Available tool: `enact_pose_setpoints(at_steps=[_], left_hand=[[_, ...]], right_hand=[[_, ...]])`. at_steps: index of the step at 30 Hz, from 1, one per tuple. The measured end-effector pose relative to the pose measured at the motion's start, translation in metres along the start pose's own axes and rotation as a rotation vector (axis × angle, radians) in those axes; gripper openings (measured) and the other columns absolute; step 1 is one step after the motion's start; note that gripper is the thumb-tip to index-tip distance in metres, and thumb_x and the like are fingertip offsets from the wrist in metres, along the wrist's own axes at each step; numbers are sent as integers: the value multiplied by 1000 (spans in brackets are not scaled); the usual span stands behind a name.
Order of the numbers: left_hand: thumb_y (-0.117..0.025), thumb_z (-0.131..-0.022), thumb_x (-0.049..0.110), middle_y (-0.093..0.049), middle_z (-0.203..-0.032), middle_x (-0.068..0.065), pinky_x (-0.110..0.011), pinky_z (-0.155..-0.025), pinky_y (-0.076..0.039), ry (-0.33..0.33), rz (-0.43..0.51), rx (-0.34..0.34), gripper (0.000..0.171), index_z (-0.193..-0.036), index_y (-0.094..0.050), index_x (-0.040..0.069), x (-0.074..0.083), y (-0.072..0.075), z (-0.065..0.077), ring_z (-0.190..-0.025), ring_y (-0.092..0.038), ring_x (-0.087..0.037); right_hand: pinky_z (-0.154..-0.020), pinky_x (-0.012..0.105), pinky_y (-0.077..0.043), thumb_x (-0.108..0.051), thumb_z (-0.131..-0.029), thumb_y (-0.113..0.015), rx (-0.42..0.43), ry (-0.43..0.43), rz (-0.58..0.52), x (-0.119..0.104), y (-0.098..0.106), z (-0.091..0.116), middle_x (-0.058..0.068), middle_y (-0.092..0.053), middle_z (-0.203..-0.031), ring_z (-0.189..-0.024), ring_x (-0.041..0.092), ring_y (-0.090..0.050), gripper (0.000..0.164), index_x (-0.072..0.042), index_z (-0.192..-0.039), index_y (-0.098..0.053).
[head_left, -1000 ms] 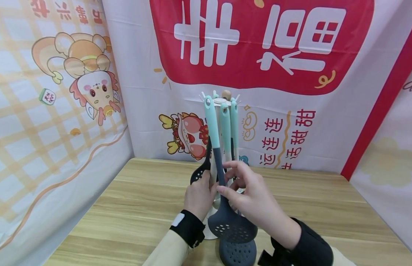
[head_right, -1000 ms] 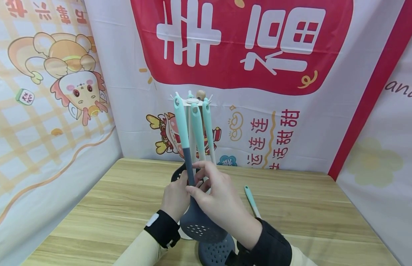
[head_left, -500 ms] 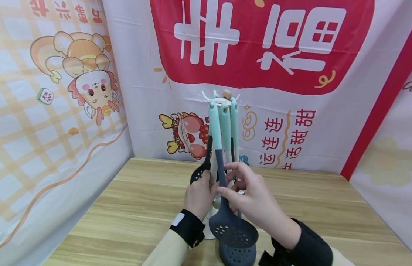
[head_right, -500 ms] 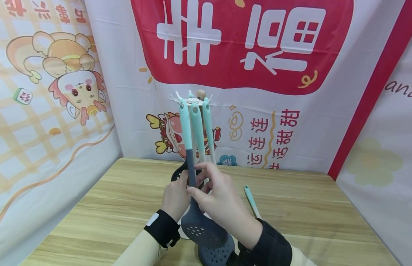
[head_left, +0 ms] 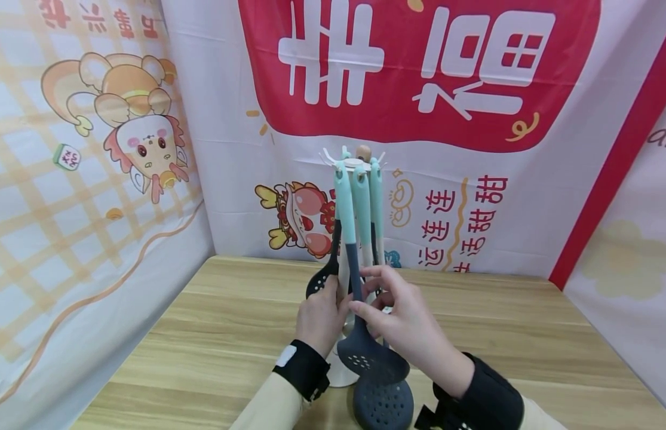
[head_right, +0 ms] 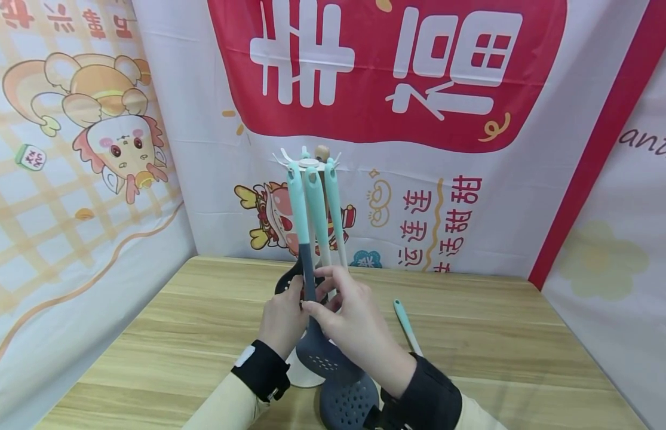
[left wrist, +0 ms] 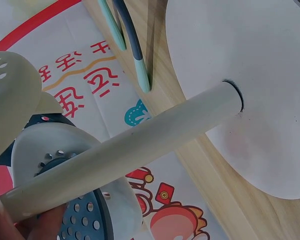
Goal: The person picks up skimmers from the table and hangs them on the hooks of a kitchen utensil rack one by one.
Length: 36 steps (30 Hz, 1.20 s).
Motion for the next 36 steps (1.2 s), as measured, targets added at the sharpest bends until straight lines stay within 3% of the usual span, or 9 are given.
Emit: enact_pose_setpoints(at_steps=[10,16,21,28,36], left_hand=[[-71,-93,27,-63,-68,0,-21,-50,-50,-64,26,21,27,-107,-58,8,-1,0,-1,-54,-59,-12],[-71,-92,27,-64,-73,-1,-20,-51,-43,-30,123,-53,23,-104,-60,11,-6,4,-5,-59,-55,-11],[-70,-93,31,-65,-77,-1,-21,-53,-41,-28,139,-95,24,-104,-60,12,-7,7,-7,-63,-54,-12],[-71,-92,32,-63,-75,0,-22,-52,-40,-20,148,-92,24,-104,-60,13,-7,9,-6,-63,-52,-13],[-71,-92,29,-64,-76,-1,-22,-53,-41,-18,151,-81,23,-104,-61,12,-6,10,-5,-63,-54,-13]], right_hand=[[-60,25,-59,-7,-87,-75,53,-3,11,16,-1,-6,13,-65,-96,-71,15,-66,33,-4,-118,-63],[-62,25,-59,-4,-88,-73,38,4,-13,25,1,-5,14,-66,-98,-71,16,-66,30,-2,-117,-64],[-63,25,-59,-5,-88,-72,34,-13,-24,32,4,-3,13,-66,-94,-71,16,-65,27,-1,-114,-66],[-62,27,-59,-5,-90,-71,12,-26,-64,43,9,-2,15,-66,-93,-71,17,-67,24,2,-112,-66],[-60,28,-59,-6,-91,-70,65,-83,-56,62,22,-6,15,-64,-92,-69,17,-65,23,3,-112,-66]])
Point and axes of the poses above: each hand's wrist, its own z-axis away from the middle knuckle, its own y-axis out of the back of the hand, x = y × z, the point moved 1 cm from there along -z, towards the middle knuckle
